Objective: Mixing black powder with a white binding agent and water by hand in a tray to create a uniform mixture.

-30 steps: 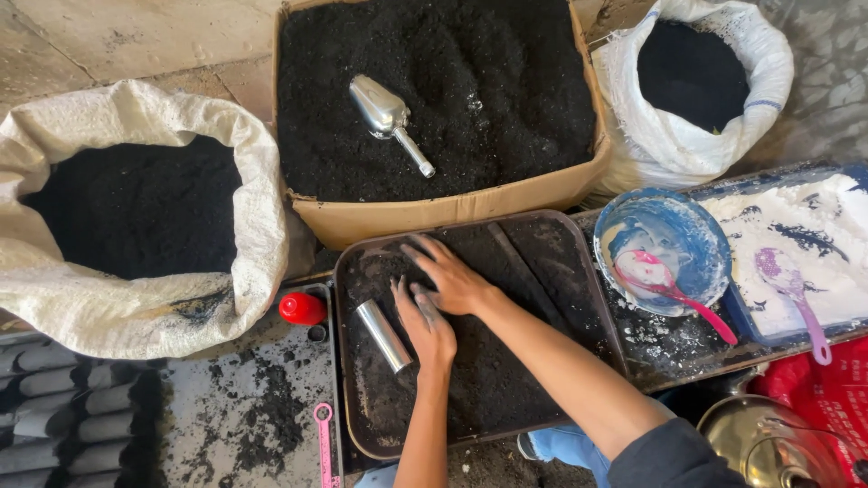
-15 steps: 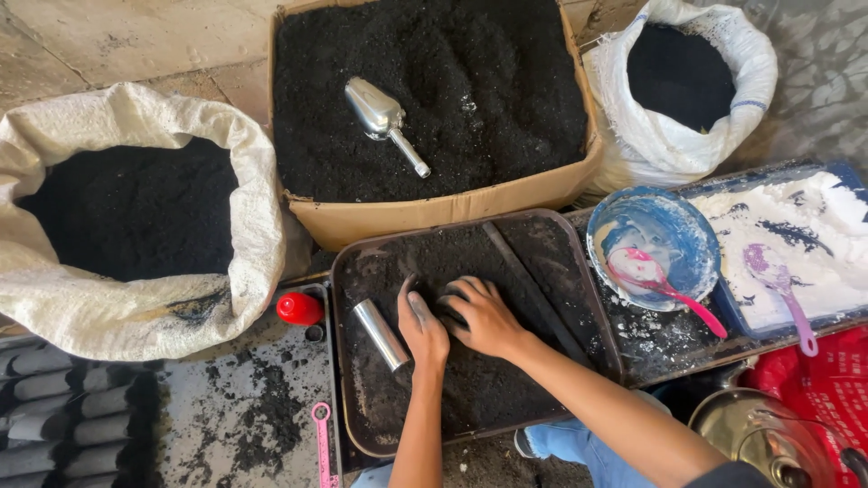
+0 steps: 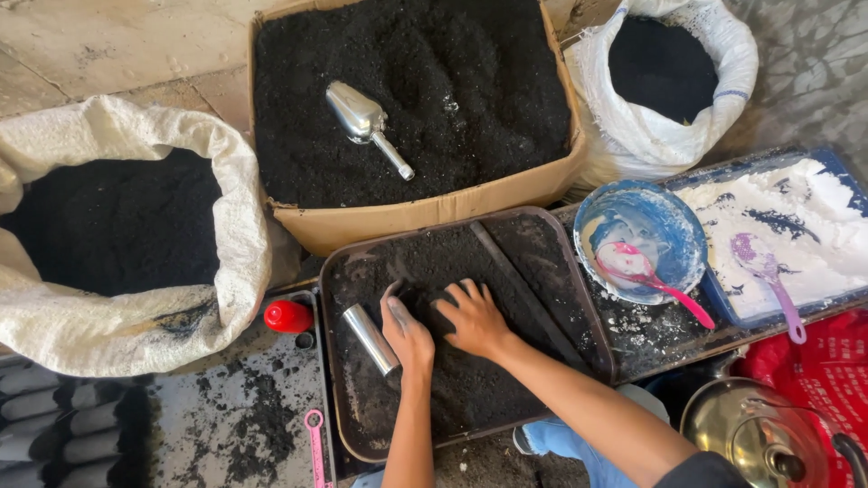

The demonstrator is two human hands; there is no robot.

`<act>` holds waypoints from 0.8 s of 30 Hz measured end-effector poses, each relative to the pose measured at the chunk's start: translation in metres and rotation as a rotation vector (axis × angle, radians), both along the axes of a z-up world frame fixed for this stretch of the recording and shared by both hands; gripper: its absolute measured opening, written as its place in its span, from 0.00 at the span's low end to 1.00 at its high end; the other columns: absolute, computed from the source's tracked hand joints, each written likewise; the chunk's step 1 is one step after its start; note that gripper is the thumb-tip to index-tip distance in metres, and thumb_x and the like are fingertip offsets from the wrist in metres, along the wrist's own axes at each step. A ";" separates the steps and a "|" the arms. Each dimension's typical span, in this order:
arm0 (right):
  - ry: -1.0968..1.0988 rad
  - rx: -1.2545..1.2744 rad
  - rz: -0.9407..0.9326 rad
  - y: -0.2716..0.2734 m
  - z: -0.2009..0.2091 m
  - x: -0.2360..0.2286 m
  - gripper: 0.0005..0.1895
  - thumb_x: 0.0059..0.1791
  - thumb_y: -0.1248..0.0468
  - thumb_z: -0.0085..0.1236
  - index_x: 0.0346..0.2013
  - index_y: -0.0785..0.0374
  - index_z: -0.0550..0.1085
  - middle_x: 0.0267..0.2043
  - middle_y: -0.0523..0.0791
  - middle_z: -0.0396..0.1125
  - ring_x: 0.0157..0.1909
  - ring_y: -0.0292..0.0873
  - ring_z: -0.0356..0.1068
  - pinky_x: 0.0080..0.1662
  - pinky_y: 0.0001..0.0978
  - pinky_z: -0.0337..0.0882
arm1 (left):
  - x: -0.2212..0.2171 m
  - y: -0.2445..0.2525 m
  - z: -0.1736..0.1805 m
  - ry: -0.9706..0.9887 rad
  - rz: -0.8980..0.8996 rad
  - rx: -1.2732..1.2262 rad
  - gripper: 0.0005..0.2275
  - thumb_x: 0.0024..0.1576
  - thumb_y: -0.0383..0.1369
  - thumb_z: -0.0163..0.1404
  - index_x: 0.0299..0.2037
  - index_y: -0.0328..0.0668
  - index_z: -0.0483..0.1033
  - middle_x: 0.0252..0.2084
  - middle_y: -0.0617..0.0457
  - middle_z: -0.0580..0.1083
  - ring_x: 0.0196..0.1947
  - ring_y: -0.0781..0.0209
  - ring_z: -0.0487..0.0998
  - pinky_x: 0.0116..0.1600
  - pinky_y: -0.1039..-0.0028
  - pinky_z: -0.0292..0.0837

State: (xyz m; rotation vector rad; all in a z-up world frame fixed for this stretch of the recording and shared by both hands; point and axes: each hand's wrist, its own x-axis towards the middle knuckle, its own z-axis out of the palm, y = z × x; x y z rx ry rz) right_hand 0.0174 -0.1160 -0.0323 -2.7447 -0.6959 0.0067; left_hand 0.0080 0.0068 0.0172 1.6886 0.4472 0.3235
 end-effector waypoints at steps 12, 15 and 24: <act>0.177 0.187 -0.216 -0.010 0.078 0.007 0.17 0.36 0.64 0.57 0.39 0.58 0.69 0.38 0.51 0.64 0.39 0.54 0.67 0.34 0.38 0.70 | 0.001 0.002 0.004 0.000 -0.051 0.049 0.17 0.59 0.38 0.25 0.44 0.42 0.69 0.31 0.41 0.74 0.37 0.43 0.75 0.44 0.56 0.69; 0.286 0.222 -0.257 -0.021 0.080 -0.008 0.16 0.39 0.63 0.55 0.41 0.60 0.68 0.42 0.52 0.61 0.46 0.55 0.64 0.43 0.40 0.69 | -0.001 0.000 0.002 -0.026 -0.042 0.056 0.15 0.60 0.36 0.29 0.43 0.41 0.69 0.35 0.39 0.73 0.40 0.41 0.73 0.45 0.55 0.67; 0.314 0.263 -0.203 -0.016 0.083 -0.033 0.32 0.42 0.53 0.53 0.58 0.57 0.56 0.60 0.56 0.42 0.63 0.63 0.37 0.56 0.59 0.48 | -0.002 -0.003 -0.003 -0.138 -0.110 0.165 0.13 0.59 0.34 0.32 0.44 0.38 0.69 0.44 0.40 0.68 0.49 0.41 0.67 0.54 0.57 0.59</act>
